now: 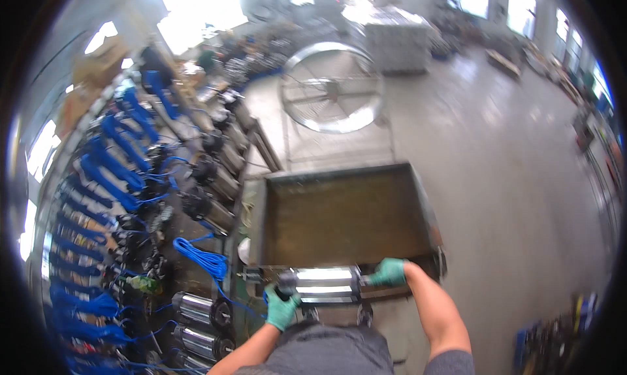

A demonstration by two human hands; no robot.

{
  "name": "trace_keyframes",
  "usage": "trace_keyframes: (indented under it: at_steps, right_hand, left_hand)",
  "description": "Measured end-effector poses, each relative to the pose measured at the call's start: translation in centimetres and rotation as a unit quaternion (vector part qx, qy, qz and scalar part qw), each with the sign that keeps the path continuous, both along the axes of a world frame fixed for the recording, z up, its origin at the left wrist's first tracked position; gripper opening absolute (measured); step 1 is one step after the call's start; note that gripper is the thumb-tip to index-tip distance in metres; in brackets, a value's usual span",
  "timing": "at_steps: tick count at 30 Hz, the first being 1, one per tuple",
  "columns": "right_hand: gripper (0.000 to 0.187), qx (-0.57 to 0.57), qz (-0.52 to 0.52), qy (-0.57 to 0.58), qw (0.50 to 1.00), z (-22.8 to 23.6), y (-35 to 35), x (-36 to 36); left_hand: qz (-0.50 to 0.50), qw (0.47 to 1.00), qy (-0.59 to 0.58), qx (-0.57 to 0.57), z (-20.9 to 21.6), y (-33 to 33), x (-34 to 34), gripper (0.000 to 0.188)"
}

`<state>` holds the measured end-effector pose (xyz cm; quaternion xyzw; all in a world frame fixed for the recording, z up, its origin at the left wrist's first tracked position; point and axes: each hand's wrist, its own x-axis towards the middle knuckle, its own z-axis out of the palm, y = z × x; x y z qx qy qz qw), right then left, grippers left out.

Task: The person picks up submersible pumps with attached blue cables from a rack and places them into a water tank to test them before putting them back.

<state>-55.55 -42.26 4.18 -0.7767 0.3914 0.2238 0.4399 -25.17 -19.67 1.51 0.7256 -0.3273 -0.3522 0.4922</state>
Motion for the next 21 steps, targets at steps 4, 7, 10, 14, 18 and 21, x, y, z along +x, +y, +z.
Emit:
trace_keyframes:
  at_steps: [4, 7, 10, 14, 18, 21]
  right_hand:
    - [0.065, 0.004, -0.121, -0.087, 0.989, 0.5, 2.1, 0.9]
    - [0.055, -0.058, -0.295, -0.169, 0.939, -2.3, 5.7, -2.4]
    - [0.044, -0.295, -0.481, -0.173, 0.807, -4.3, 8.5, -6.6]
    - [0.045, -0.422, -0.591, -0.031, 0.687, -15.0, 11.2, -15.7]
    - [0.076, -0.176, -0.669, -0.01, 0.722, -12.6, 7.5, -15.0]
    - [0.098, -0.059, -0.658, -0.013, 0.751, -6.3, 2.8, -13.9]
  left_hand:
    - [0.01, 0.997, -0.073, -0.001, -4.5, 1.7, 3.3, 0.083]
    - [0.004, 0.999, -0.039, -0.009, -4.0, 2.1, 2.9, 0.081]
    - [0.016, 0.998, -0.06, 0.016, -1.5, 1.7, 1.6, 0.077]
    - [0.014, 1.0, -0.009, 0.016, 0.0, 0.9, 0.5, 0.078]
    - [0.02, 1.0, -0.011, 0.012, -1.5, 1.7, 2.2, 0.079]
    - [0.009, 1.0, -0.028, 0.011, -2.2, 2.2, 2.7, 0.081]
